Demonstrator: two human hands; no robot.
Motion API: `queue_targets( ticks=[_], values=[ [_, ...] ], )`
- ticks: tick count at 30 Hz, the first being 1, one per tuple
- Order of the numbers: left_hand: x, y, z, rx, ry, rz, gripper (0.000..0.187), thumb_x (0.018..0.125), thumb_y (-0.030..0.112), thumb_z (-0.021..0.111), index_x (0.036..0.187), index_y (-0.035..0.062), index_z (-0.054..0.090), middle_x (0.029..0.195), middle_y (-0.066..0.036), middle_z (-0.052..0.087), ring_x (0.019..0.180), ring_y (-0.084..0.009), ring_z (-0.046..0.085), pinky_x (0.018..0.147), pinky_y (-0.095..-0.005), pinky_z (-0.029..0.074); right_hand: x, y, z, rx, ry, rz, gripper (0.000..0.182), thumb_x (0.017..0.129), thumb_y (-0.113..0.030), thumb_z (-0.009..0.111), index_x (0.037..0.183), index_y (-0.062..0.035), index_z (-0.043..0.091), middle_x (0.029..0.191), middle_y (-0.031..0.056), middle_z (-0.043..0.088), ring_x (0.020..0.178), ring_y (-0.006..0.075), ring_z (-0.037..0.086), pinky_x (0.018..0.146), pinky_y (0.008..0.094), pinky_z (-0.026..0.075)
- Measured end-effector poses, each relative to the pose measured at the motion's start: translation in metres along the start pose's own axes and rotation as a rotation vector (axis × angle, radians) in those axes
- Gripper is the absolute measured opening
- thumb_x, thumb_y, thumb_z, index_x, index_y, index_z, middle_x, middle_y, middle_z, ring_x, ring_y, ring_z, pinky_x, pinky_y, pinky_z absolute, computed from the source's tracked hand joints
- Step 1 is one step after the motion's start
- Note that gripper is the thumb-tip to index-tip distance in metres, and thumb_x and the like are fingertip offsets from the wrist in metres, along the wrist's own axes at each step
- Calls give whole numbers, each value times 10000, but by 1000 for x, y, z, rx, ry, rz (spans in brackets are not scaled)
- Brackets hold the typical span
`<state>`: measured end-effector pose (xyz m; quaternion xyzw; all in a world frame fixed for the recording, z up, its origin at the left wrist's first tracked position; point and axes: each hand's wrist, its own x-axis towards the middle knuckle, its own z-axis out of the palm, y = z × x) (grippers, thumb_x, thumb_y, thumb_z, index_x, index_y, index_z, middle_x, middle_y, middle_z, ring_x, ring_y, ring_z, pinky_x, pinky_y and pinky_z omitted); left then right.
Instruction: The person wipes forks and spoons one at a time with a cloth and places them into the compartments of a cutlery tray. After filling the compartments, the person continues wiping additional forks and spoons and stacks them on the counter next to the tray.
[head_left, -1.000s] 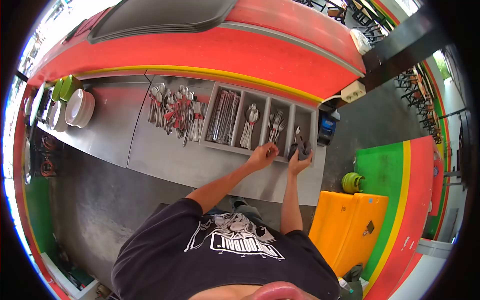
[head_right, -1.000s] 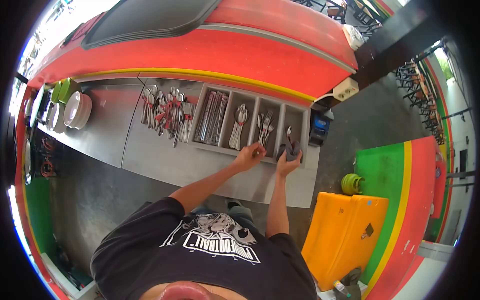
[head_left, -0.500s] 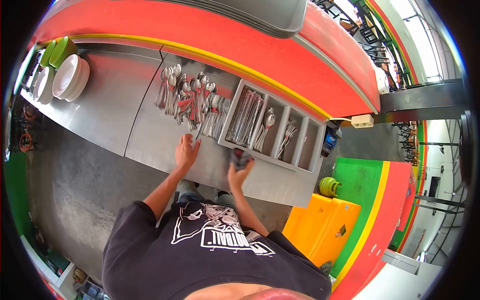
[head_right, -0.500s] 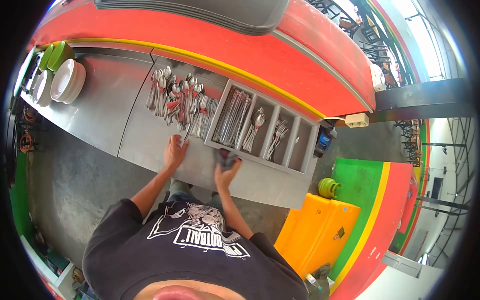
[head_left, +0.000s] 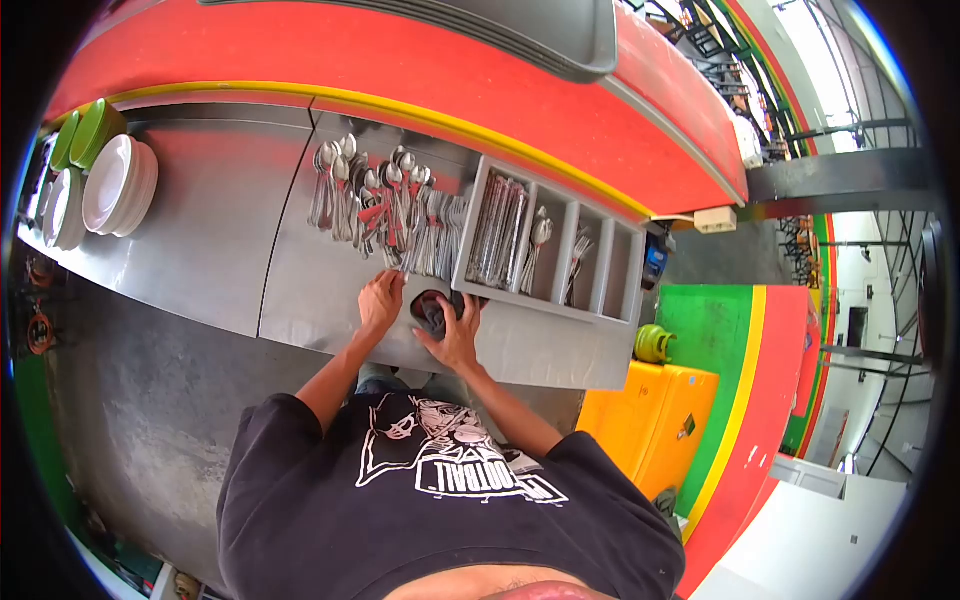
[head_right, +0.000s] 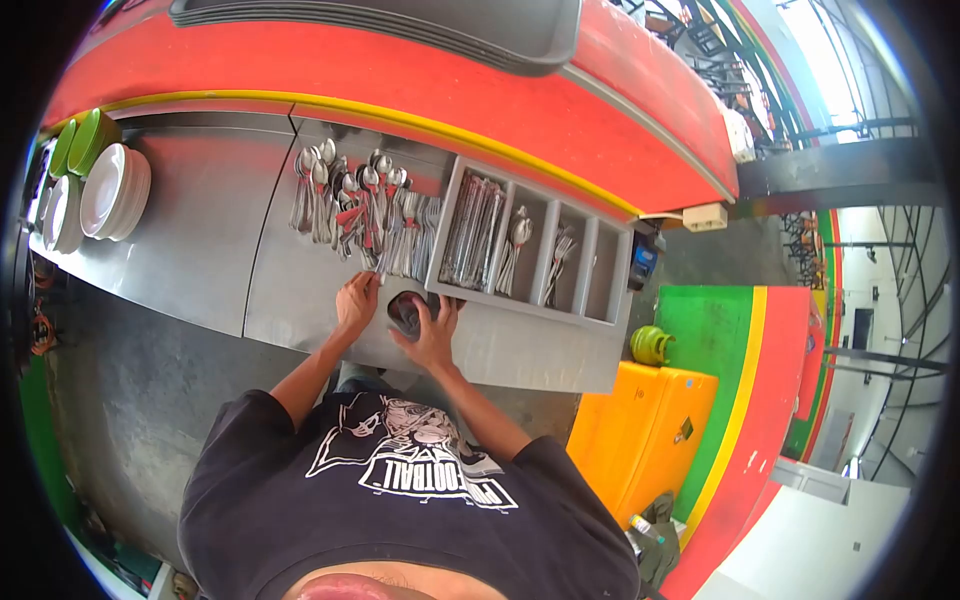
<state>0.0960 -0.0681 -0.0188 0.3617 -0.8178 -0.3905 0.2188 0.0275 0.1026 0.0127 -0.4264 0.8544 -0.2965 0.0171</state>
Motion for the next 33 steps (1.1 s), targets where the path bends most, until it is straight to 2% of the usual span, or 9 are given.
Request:
queue_targets(
  ticks=[4, 7, 11, 14, 18, 22, 25, 29, 33],
  values=[
    [-2, -8, 3, -86, 58, 8, 183, 924, 170, 559, 838, 33, 645, 745, -136, 629, 634, -355, 615, 560, -434, 466, -3, 14, 10, -13, -6, 82, 364, 802, -209, 718, 1133, -95, 617, 1282, 182, 440, 1195, 414, 403, 1017, 496, 352],
    [2, -8, 6, -362, -93, -115, 189, 920, 164, 566, 852, 3, 639, 721, -148, 631, 604, -293, 630, 555, -396, 464, -6, 19, -3, 47, -86, 72, 376, 746, -143, 742, 1099, -95, 622, 1239, 154, 472, 1151, 396, 436, 971, 466, 402],
    [3, 8, 1, -766, -339, -422, 251, 966, 237, 549, 911, 1, 616, 693, -49, 619, 528, -93, 507, 506, -249, 407, -19, 27, -11, 139, -108, 122, 377, 691, -120, 761, 1046, -92, 638, 1118, 123, 542, 1086, 355, 489, 948, 433, 428],
    [-2, 28, -9, -888, -457, -398, 261, 983, 259, 532, 953, 10, 604, 708, -10, 599, 550, -50, 458, 512, -207, 382, -26, 31, -11, 131, -57, 181, 361, 699, -111, 752, 1040, -69, 639, 1012, 101, 608, 973, 274, 579, 873, 361, 473],
    [-12, 46, -3, -909, -517, -319, 266, 994, 270, 519, 958, 19, 599, 726, -4, 593, 581, -42, 465, 542, -199, 392, -33, 50, -2, 647, 0, 539, 265, 775, -96, 686, 1016, -5, 621, 911, 51, 662, 808, 113, 606, 721, 259, 491],
    [-4, 73, 0, -834, -540, -250, 248, 981, 256, 544, 966, 15, 602, 723, -19, 614, 581, -58, 489, 541, -213, 398, -14, 31, -39, 891, 149, 783, 276, 797, -130, 713, 1023, 0, 621, 937, 55, 654, 862, 121, 597, 775, 265, 481],
    [8, 82, 14, -763, -560, -151, 207, 981, 214, 542, 977, 16, 605, 715, -15, 613, 602, -48, 492, 539, -214, 395, 10, 6, -76, 845, 253, 634, 229, 821, -110, 699, 1008, -15, 609, 901, 27, 627, 781, 92, 571, 717, 230, 471],
    [14, 76, 60, -844, -556, -96, 226, 864, 190, 674, 1001, 23, 608, 804, -43, 633, 736, -100, 570, 653, -263, 459, 37, -27, -113, 644, 373, 282, 245, 796, -70, 706, 1005, -9, 594, 944, 55, 592, 889, 118, 558, 793, 275, 463],
    [1, 80, 82, -984, -629, 97, 409, 726, 152, 756, 1070, 14, 583, 950, -107, 654, 908, -199, 636, 808, -326, 501, 48, -4, -113, 333, 322, -75, 335, 701, -16, 712, 1016, -24, 599, 987, 125, 595, 905, 265, 598, 828, 344, 472]
  ],
)
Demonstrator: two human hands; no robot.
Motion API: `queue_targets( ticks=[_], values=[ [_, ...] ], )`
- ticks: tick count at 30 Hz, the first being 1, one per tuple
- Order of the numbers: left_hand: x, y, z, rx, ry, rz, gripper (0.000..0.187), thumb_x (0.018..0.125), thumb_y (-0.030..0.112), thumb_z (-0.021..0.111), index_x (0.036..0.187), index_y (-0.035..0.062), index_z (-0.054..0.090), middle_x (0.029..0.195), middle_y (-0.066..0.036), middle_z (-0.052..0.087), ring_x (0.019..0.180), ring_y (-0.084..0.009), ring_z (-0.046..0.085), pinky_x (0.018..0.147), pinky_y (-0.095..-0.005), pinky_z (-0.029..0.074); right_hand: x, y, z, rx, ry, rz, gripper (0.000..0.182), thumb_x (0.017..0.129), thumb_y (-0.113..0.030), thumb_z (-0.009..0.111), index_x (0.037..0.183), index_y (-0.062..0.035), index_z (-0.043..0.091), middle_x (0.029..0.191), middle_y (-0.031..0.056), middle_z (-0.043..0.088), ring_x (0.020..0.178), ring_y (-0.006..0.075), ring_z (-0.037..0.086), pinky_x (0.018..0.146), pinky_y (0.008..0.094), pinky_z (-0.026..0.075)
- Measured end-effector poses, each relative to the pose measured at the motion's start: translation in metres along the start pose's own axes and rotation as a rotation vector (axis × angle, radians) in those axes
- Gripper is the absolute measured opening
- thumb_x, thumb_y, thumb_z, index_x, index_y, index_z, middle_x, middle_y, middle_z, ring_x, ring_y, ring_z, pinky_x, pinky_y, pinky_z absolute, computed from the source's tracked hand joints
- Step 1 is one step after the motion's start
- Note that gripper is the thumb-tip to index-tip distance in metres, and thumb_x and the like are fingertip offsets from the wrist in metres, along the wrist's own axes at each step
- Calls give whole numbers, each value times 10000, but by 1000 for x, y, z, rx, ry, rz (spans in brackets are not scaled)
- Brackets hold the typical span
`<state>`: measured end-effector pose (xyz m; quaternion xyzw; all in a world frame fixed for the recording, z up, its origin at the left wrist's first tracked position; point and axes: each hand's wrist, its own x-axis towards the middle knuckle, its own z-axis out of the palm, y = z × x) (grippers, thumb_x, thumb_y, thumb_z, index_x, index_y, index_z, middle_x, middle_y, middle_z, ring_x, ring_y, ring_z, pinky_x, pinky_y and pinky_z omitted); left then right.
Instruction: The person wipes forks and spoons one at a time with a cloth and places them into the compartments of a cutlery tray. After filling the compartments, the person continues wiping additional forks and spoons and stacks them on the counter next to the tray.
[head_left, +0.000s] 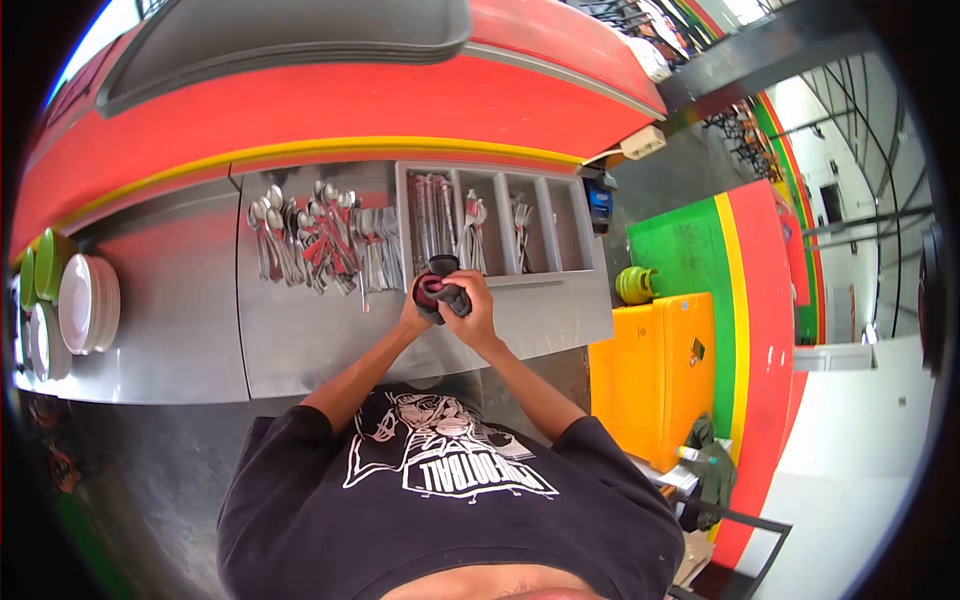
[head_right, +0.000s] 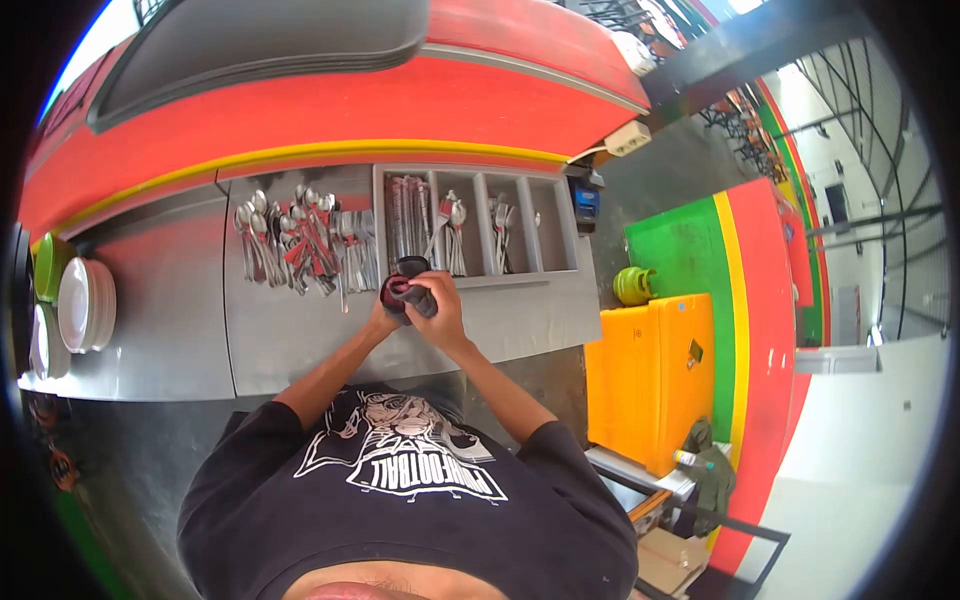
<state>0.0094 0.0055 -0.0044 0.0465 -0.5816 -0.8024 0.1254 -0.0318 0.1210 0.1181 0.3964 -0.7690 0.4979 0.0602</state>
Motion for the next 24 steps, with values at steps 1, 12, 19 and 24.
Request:
queue_targets(
  ticks=[1, 12, 19, 24],
  values=[
    [5, 12, 2, 225, -27, 53, 411, 732, 139, 738, 1086, 11, 574, 958, -118, 657, 912, -209, 640, 811, -328, 503, 3, 9, -2, 25, 19, 18, 363, 651, 14, 706, 998, -28, 607, 993, 143, 592, 919, 315, 589, 833, 374, 474],
    [23, 55, 53, 140, -167, -175, 227, 993, 186, 504, 925, -29, 531, 774, -111, 642, 618, -128, 595, 492, -270, 492, 75, 124, -75, -275, 132, -81, 352, 636, 10, 723, 968, -45, 619, 961, 133, 584, 954, 330, 568, 834, 399, 463],
    [23, 68, 89, 89, -97, -184, 246, 992, 189, 504, 972, -47, 567, 788, -111, 651, 653, -134, 607, 515, -260, 509, 125, 162, -132, -80, 616, 179, 255, 787, -116, 725, 990, -19, 606, 933, 83, 618, 860, 203, 584, 791, 329, 471],
    [47, 45, 109, 116, 17, -210, 176, 963, 117, 504, 984, -45, 572, 812, -107, 654, 701, -140, 621, 530, -264, 510, 104, 87, -150, 140, 417, 155, 217, 812, -128, 710, 982, -36, 610, 935, 74, 601, 861, 163, 570, 785, 297, 443]
  ],
)
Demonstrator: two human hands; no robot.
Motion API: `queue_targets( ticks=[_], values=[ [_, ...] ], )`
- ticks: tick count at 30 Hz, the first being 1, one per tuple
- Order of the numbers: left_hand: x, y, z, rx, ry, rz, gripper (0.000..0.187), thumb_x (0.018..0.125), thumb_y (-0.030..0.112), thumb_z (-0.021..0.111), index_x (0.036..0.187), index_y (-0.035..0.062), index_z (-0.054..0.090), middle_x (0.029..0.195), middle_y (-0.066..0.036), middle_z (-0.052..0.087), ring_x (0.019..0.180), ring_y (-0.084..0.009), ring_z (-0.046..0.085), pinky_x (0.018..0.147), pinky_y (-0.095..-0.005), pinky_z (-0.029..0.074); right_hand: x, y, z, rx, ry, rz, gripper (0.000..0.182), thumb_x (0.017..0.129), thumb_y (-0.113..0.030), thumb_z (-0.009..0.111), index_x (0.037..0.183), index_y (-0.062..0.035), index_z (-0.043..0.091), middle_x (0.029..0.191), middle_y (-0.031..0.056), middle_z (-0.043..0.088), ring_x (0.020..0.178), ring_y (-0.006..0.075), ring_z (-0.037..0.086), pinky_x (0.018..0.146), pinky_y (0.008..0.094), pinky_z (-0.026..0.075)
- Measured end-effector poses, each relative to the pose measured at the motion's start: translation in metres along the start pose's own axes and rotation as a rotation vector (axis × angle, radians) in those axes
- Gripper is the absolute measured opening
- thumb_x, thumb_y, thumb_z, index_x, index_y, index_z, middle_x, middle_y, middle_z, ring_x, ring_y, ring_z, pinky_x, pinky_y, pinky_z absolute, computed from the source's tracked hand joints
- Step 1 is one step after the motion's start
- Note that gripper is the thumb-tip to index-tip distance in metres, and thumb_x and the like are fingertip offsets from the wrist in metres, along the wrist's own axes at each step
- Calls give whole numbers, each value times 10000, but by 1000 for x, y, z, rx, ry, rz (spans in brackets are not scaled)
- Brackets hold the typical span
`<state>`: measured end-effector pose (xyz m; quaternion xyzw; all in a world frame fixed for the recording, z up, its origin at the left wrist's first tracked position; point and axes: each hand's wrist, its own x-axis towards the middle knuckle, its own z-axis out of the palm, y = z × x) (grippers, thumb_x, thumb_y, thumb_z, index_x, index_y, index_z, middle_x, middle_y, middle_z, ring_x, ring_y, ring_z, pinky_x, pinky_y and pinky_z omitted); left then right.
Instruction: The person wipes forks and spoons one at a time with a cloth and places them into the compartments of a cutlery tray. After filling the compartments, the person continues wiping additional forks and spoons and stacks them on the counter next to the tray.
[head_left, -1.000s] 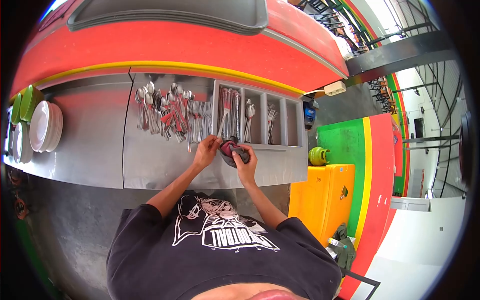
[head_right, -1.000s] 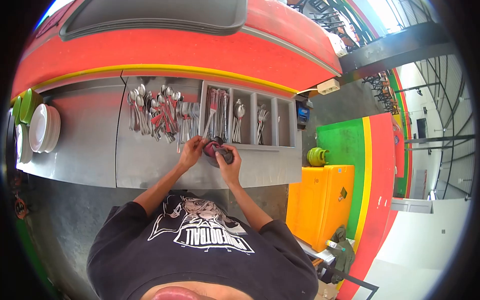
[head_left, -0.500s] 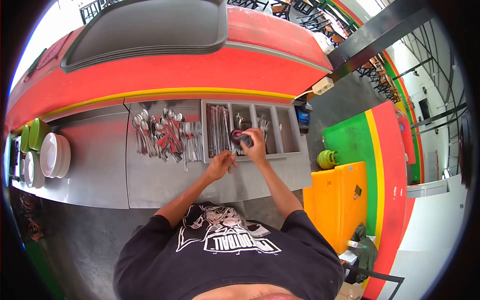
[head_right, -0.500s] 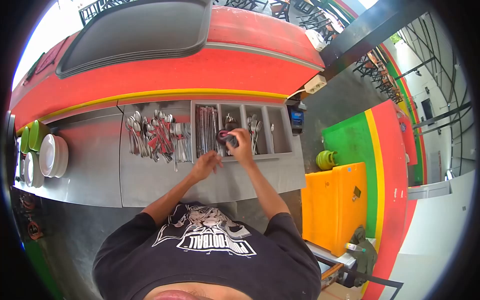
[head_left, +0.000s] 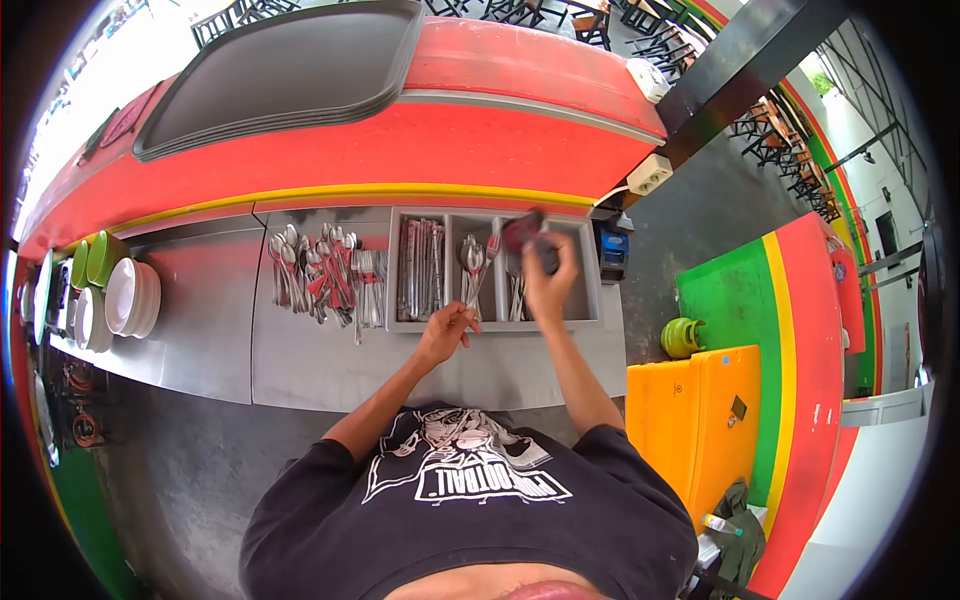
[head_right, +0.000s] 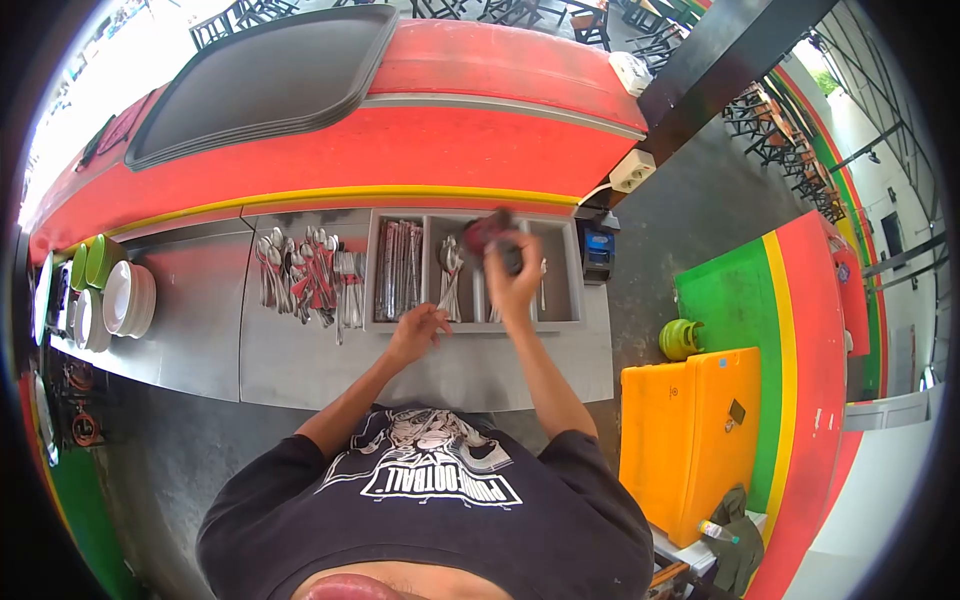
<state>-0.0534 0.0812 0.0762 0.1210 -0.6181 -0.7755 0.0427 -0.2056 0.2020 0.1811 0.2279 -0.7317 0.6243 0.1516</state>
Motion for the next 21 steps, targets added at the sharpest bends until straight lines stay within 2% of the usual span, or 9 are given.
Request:
queue_targets(
  ticks=[2, 3, 4, 6, 7, 9, 13, 19, 21],
  values=[
    [15, -22, 6, 31, 45, -7, 144, 934, 82, 514, 991, -36, 576, 817, -100, 652, 712, -143, 624, 535, -265, 506, -25, -19, -9, 110, -388, -184, 253, 752, -99, 720, 967, -43, 600, 949, 86, 607, 928, 234, 583, 834, 344, 455],
    [23, -39, 7, 136, 36, 251, 145, 920, 74, 517, 999, -33, 573, 813, -98, 650, 693, -145, 621, 535, -265, 502, -34, -4, -13, 172, -603, -332, 286, 715, -85, 727, 965, -41, 596, 952, 93, 606, 952, 268, 584, 851, 366, 459],
    [29, -48, 10, 240, 23, 507, 150, 906, 67, 521, 1008, -30, 571, 809, -96, 648, 674, -147, 618, 534, -266, 498, -40, 9, -15, 165, -637, -343, 312, 691, -81, 731, 970, -42, 597, 960, 97, 603, 964, 285, 578, 858, 381, 461],
    [27, -58, 22, 313, 52, 580, 171, 884, 67, 538, 1026, -24, 566, 796, -93, 642, 635, -149, 611, 530, -268, 492, -51, 34, -22, 154, -708, -357, 365, 645, -73, 740, 979, -45, 598, 976, 105, 599, 987, 320, 567, 870, 413, 464],
    [18, -24, 41, 284, 100, 403, 185, 877, 75, 552, 1035, -21, 563, 788, -93, 639, 615, -149, 606, 526, -270, 490, -48, 45, -26, 135, -720, -336, 396, 622, -78, 754, 991, -66, 608, 1000, 99, 597, 986, 315, 563, 881, 421, 459],
    [22, -21, 58, 72, 148, 50, 188, 909, 103, 562, 1050, -18, 539, 757, -88, 618, 533, -135, 565, 490, -273, 470, -32, 61, -39, 21, -705, -371, 399, 619, -80, 767, 987, -80, 612, 1009, 94, 597, 986, 311, 560, 885, 421, 456],
    [20, -6, 99, 89, 83, -34, 187, 1004, 170, 474, 988, -15, 490, 720, -92, 593, 473, -110, 508, 426, -254, 416, -1, 92, -61, -87, -601, -356, 399, 611, -69, 792, 969, -85, 618, 996, 85, 601, 978, 308, 557, 865, 410, 456],
    [-5, -9, 117, 146, 69, -247, 181, 1011, 190, 447, 1005, 15, 493, 704, -56, 576, 504, -116, 538, 462, -262, 419, 39, 126, -66, -125, -334, -258, 290, 681, -68, 765, 936, -49, 628, 915, 110, 616, 886, 301, 601, 776, 374, 479],
    [-16, -34, 114, 291, 137, -105, 182, 1006, 199, 453, 1013, 20, 489, 694, -54, 556, 512, -124, 531, 463, -284, 413, 47, 132, -66, -101, -202, -177, 246, 723, -82, 757, 927, -29, 629, 872, 114, 622, 821, 269, 623, 734, 337, 483]
  ],
)
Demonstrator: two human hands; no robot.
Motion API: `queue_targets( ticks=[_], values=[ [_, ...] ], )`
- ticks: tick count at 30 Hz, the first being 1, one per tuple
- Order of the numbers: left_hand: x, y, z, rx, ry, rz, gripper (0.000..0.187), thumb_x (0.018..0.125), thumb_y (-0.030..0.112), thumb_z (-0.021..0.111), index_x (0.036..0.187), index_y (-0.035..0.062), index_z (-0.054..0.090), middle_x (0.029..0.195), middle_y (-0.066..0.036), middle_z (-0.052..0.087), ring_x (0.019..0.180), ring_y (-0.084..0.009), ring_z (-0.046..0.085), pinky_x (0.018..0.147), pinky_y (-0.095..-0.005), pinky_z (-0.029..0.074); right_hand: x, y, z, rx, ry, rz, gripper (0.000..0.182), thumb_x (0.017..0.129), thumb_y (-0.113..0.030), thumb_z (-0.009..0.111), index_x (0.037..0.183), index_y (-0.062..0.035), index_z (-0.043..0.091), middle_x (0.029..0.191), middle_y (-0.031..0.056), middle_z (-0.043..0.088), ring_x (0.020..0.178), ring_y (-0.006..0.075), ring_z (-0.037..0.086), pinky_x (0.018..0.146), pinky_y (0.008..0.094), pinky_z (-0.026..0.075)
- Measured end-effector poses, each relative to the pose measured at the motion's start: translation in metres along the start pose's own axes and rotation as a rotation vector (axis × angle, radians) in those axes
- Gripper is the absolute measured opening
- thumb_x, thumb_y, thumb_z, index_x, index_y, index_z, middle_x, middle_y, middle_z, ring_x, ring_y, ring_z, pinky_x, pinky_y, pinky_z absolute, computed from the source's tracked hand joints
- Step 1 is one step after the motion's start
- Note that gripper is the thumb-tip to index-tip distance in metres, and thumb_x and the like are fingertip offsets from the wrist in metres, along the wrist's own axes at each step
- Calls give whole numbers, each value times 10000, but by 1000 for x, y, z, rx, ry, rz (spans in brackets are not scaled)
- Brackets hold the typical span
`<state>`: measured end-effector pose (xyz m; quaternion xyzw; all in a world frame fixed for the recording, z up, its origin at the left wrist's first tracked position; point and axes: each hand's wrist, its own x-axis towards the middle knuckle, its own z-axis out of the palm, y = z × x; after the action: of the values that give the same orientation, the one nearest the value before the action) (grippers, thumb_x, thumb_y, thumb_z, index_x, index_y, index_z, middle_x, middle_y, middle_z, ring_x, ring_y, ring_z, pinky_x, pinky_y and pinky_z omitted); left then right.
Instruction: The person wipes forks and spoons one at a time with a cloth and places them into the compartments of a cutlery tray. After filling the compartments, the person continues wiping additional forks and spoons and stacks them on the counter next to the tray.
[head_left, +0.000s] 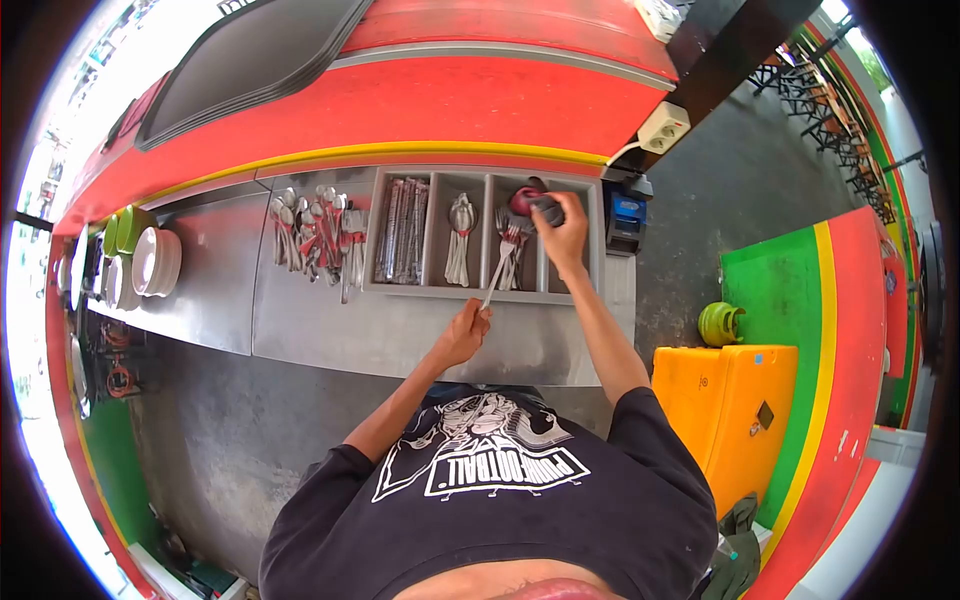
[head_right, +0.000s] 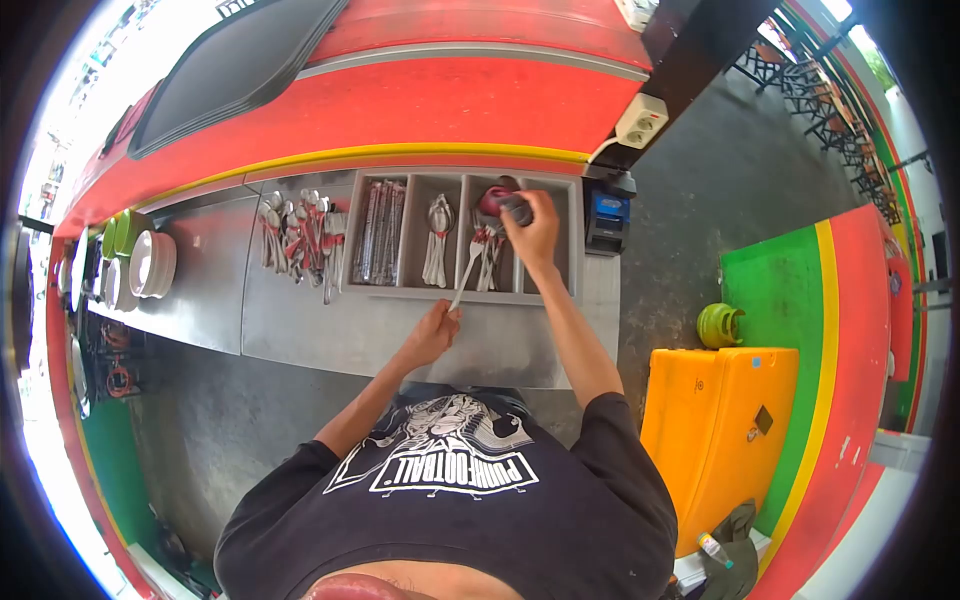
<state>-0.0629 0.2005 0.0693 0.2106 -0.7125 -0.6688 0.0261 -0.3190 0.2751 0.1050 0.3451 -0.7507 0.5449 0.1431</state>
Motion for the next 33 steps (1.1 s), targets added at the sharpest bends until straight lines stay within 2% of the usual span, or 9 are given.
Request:
queue_targets(
  ticks=[4, 7, 10, 15, 18, 21, 24, 27, 33],
  values=[
    [2, -53, -4, 272, 210, 278, 260, 1000, 277, 456, 982, 19, 474, 663, -45, 513, 512, -133, 493, 465, -322, 400, 11, -8, -5, 82, 115, 125, 235, 763, -123, 753, 928, -8, 634, 837, 100, 639, 770, 196, 617, 700, 304, 474],
    [3, -30, -11, 69, 156, -58, 338, 1012, 277, 414, 821, -2, 414, 578, -111, 482, 473, -260, 475, 482, -400, 401, 23, -44, -18, 143, 77, 189, 225, 762, -118, 746, 923, -12, 630, 838, 84, 639, 766, 177, 606, 702, 306, 469],
    [11, 5, -20, -71, 19, -322, 458, 1008, 468, 368, 789, 75, 454, 587, -14, 439, 484, -105, 408, 427, -285, 324, 37, -82, -34, 177, -2, 120, 222, 774, -97, 738, 931, 0, 614, 854, 72, 632, 795, 149, 590, 737, 276, 461],
    [27, 9, -20, -661, -110, -209, 400, 999, 486, 385, 799, 152, 478, 585, 44, 362, 488, -62, 324, 430, -235, 229, 36, -148, -42, 206, 14, -77, 192, 765, -26, 689, 929, -13, 589, 921, 102, 622, 868, 197, 596, 813, 312, 458],
    [30, 31, -10, -662, -11, -91, 300, 998, 393, 412, 844, 143, 472, 597, 52, 360, 488, -54, 325, 430, -233, 234, 4, -158, -27, 203, -257, -304, 278, 739, -166, 737, 947, -35, 607, 990, 135, 629, 910, 279, 607, 826, 368, 478],
    [27, 55, -4, -654, 65, 53, 206, 989, 299, 419, 884, 125, 455, 628, 50, 384, 501, -51, 323, 439, -236, 253, -28, -136, 0, 212, -579, -329, 312, 703, -125, 753, 965, -32, 611, 1007, 134, 628, 936, 318, 598, 848, 388, 478],
    [31, 41, -9, -624, 85, -55, 305, 1025, 311, 364, 815, 103, 437, 609, 34, 392, 501, -59, 326, 451, -241, 276, -29, -102, 16, 145, -501, -268, 345, 666, -59, 757, 977, -28, 612, 1014, 130, 626, 963, 327, 588, 862, 391, 473],
    [25, 34, -15, -588, -134, 141, 377, 1049, 352, 316, 757, 119, 367, 559, 17, 346, 464, -68, 307, 426, -248, 257, -15, -84, 15, 5, -449, -274, 366, 660, -59, 769, 992, -44, 613, 1020, 118, 619, 965, 327, 579, 849, 408, 473],
    [-3, 34, -15, -501, -162, 99, 491, 1048, 408, 300, 678, 88, 337, 541, 1, 361, 469, -85, 334, 438, -256, 288, 9, -59, 16, -150, -212, -141, 303, 719, -86, 750, 980, -15, 613, 966, 148, 630, 914, 334, 612, 789, 389, 490]
  ],
)
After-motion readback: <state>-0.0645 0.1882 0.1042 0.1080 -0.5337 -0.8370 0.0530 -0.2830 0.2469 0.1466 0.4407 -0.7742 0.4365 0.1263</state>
